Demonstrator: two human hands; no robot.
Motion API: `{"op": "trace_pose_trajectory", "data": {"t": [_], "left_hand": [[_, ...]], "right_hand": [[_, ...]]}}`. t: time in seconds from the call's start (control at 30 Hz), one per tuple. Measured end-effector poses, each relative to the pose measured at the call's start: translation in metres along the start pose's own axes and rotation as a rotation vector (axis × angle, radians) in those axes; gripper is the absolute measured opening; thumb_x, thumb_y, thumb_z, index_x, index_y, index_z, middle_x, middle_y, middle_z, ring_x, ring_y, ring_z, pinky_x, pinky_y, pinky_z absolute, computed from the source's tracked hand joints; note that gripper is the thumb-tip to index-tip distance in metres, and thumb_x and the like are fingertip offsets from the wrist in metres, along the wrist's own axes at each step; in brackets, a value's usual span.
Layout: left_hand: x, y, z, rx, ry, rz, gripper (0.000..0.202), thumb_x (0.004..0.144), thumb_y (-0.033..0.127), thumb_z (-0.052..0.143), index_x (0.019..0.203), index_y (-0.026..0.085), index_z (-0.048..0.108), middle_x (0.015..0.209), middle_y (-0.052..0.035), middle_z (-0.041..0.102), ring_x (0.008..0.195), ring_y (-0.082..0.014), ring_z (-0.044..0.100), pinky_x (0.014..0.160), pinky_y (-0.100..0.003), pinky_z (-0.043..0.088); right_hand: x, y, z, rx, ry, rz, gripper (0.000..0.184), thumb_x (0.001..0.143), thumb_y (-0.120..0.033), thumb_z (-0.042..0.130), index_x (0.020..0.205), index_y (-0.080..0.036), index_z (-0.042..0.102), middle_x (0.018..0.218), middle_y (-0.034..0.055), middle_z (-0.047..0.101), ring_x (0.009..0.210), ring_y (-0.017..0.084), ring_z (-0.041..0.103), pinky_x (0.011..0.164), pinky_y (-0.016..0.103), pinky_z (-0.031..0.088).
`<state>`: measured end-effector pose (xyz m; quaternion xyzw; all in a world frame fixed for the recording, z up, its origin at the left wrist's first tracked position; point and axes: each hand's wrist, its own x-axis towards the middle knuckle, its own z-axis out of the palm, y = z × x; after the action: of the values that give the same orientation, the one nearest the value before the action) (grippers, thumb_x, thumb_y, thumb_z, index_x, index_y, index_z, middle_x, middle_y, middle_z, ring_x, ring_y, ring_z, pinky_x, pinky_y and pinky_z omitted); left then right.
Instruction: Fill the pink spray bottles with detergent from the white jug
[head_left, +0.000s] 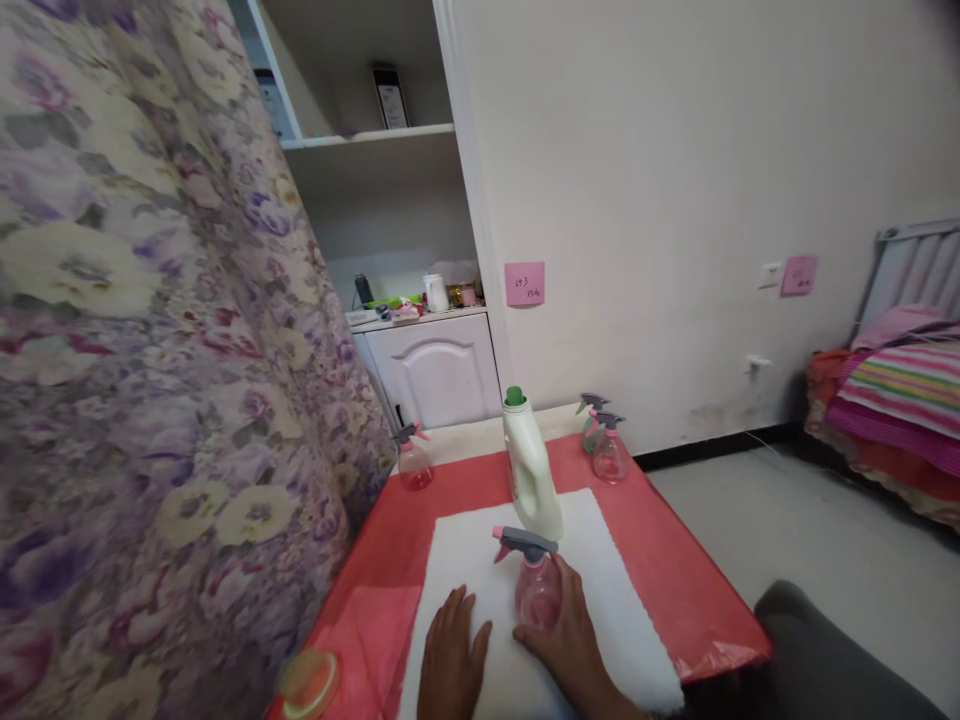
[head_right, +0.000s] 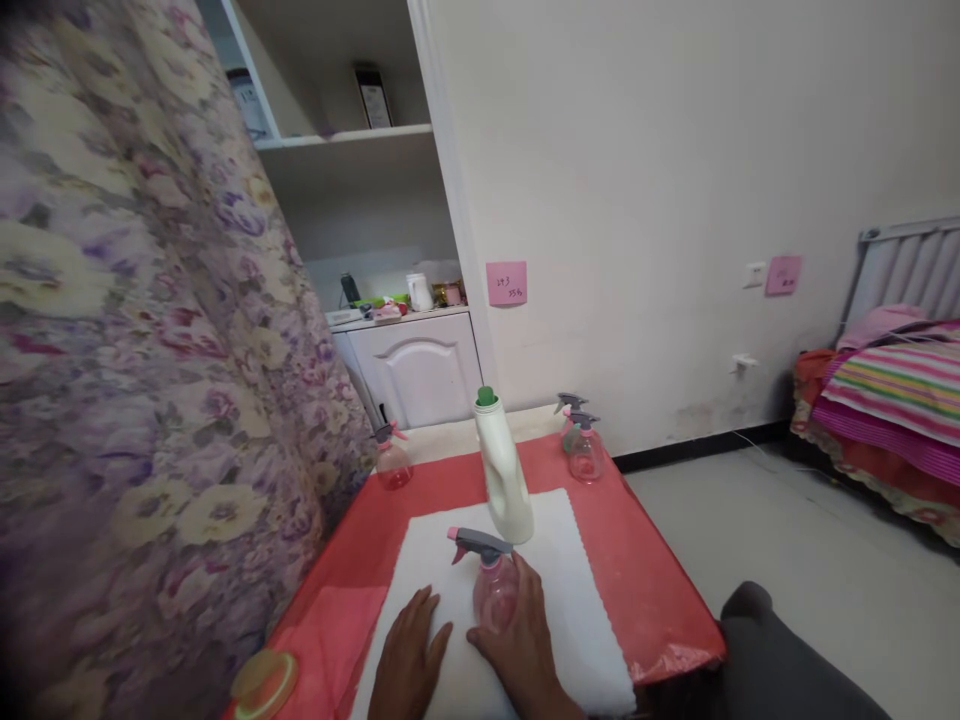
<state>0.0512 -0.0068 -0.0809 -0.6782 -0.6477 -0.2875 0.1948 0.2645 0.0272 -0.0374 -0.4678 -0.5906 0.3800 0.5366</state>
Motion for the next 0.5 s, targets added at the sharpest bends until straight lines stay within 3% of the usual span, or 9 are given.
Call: {"op": "trace_pose_trajectory", "data": {"t": [0.1,0.27,0.5], "left_hand": [[0.0,0.0,0.001,0.007,0.011,-0.003,0.039,0.089,0.04,0.056,0.119,0.017,0.065,0.128,-0.0149,0.068,0.118,-0.0288,0.063,0.099,-0.047,0.052],[0.003,-0.003,0.004,0.013,0.0,0.003,0.04,0.09,0.04,0.051,0.117,0.015,0.067,0.127,-0.0159,0.069,0.117,-0.0297,0.064,0.098,-0.049,0.053],[0.004,-0.021,0.027,0.014,0.061,0.059,0.038,0.088,0.041,0.051,0.11,0.017,0.071,0.119,-0.0136,0.073,0.109,-0.0292,0.069,0.089,-0.046,0.058]], "right_hand": [[0.004,0.002,0.007,-0.05,0.058,-0.042,0.086,0.06,-0.019,0.072,0.137,-0.024,0.033,0.132,0.0114,0.05,0.128,0.035,0.047,0.112,0.051,0.035],[0.009,-0.002,0.004,0.044,0.041,-0.022,0.074,0.064,-0.022,0.071,0.13,-0.024,0.038,0.129,0.0122,0.054,0.123,0.034,0.052,0.108,0.051,0.04],[0.028,0.003,-0.038,0.133,0.033,-0.002,0.074,0.061,-0.023,0.072,0.129,-0.022,0.043,0.124,0.01,0.063,0.118,0.031,0.059,0.103,0.045,0.045]]}}
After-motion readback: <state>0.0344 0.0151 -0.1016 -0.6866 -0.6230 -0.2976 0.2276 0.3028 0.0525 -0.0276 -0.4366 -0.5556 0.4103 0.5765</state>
